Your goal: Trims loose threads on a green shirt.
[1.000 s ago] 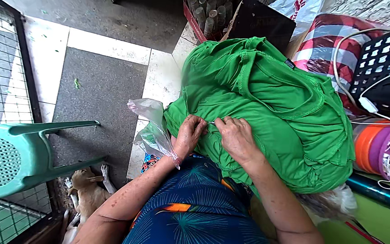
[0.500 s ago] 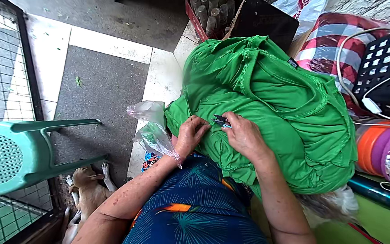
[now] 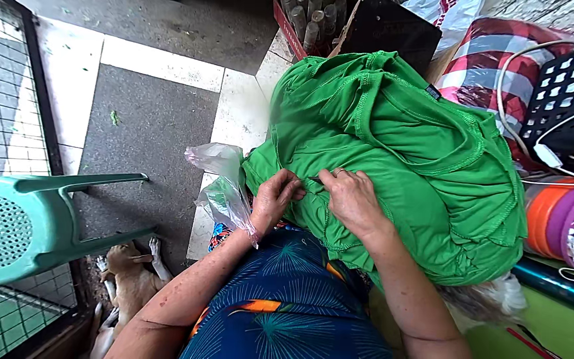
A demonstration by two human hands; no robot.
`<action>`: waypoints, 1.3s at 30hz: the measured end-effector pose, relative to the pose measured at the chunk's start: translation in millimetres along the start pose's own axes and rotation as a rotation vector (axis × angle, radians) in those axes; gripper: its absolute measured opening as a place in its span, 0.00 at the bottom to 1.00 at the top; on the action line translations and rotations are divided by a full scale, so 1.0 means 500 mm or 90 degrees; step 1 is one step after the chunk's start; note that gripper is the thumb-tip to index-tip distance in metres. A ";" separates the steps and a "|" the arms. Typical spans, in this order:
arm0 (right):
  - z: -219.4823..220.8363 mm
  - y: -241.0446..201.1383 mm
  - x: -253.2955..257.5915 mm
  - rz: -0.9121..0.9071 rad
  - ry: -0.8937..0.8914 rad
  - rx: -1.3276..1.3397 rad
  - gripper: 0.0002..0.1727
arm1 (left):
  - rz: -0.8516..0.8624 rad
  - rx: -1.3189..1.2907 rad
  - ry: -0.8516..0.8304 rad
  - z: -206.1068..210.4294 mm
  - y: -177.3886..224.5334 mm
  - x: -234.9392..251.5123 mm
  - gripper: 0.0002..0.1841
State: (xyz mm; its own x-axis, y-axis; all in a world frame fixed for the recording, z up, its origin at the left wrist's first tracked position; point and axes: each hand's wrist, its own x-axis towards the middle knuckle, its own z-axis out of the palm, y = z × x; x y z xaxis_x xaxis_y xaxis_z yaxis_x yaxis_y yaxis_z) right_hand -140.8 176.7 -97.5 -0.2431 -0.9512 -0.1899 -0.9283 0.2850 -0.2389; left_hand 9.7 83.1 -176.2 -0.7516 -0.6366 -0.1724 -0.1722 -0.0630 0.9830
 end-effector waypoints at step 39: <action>0.007 0.041 0.007 0.163 0.112 0.458 0.15 | 0.152 0.337 -0.005 -0.041 0.079 0.068 0.06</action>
State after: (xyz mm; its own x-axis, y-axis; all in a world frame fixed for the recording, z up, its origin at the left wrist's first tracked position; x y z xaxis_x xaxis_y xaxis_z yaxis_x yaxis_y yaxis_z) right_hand -159.9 179.5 -106.3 -0.5215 -0.8335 -0.1824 -0.4420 0.4468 -0.7779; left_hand -9.6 43.2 -142.0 -0.8135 -0.5796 0.0472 -0.2912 0.4763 0.8297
